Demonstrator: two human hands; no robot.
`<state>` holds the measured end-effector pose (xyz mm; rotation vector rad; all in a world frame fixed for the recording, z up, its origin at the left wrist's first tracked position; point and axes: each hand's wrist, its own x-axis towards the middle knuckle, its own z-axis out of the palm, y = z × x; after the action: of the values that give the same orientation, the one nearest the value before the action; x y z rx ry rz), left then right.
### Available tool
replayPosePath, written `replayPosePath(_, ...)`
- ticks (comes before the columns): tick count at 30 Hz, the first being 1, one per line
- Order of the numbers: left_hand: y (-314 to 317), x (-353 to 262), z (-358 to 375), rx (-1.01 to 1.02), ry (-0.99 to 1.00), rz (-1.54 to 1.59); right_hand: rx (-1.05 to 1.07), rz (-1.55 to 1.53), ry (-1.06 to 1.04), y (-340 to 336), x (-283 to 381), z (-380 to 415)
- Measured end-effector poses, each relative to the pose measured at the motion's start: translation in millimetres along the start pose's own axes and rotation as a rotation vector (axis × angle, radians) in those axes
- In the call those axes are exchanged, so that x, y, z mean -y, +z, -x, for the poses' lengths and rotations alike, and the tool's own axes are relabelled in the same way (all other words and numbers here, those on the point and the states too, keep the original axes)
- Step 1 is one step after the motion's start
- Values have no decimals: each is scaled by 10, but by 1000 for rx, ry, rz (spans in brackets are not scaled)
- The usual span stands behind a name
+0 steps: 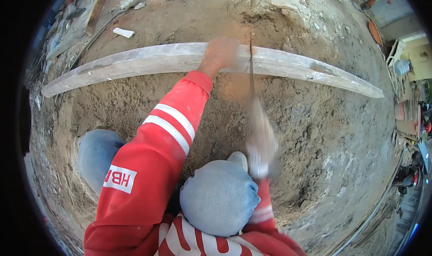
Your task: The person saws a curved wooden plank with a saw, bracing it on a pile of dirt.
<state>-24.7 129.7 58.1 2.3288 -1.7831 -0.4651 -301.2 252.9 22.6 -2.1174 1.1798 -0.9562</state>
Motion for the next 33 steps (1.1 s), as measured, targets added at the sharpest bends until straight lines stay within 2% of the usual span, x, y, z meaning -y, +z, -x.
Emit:
replayPosePath(1,33,-25,-22,5,-39,-18,-12,-4,32,55,27,-170)
replayPosePath(2,78,-34,-32,6,-24,-20,-66,-206,19,253,114,-564)
replayPosePath(3,134,-10,-20,-29,-3,12,-108,-14,-256,409,-19,-856)
replayPosePath(4,96,44,-52,-81,15,39,-136,-272,-117,613,-127,-1094)
replayPosePath(7,-65,107,-98,-1,67,74,-150,-248,-115,617,-28,-1192)
replayPosePath(8,3,102,-111,16,67,90,-140,-109,-247,495,-14,-1064)
replayPosePath(9,34,127,-159,-30,76,77,-114,157,-371,344,14,-947)
replayPosePath(11,64,220,-272,-70,67,67,-5,-54,-56,114,225,-430)
replayPosePath(12,58,245,-338,-31,88,64,30,40,-81,-14,192,-75)
replayPosePath(14,31,247,-363,12,104,62,72,132,-107,-50,95,130)
replayPosePath(17,13,250,-405,61,71,85,41,-550,319,128,-11,116)
replayPosePath(19,71,188,-366,-8,20,51,-6,-1012,617,202,5,174)
replayPosePath(21,-1,105,-177,11,38,34,-164,37,-257,617,-192,-751)
replayPosePath(23,-79,137,-170,4,37,9,-116,-393,3,811,-113,-1188)
replayPosePath(24,-84,169,-219,12,59,15,-122,-403,-2,774,-112,-1207)
replayPosePath(26,-33,182,-221,51,78,33,-232,-60,-451,572,-198,-997)
replayPosePath(28,-88,233,-285,100,111,-5,-92,-10,-213,368,-121,-442)
replayPosePath(30,1,311,-416,113,120,-27,130,169,-80,108,-235,270)
replayPosePath(32,32,329,-501,120,140,-61,121,11,-54,-12,-315,889)
replayPosePath(33,24,318,-526,96,106,-17,115,5,-48,17,-295,849)
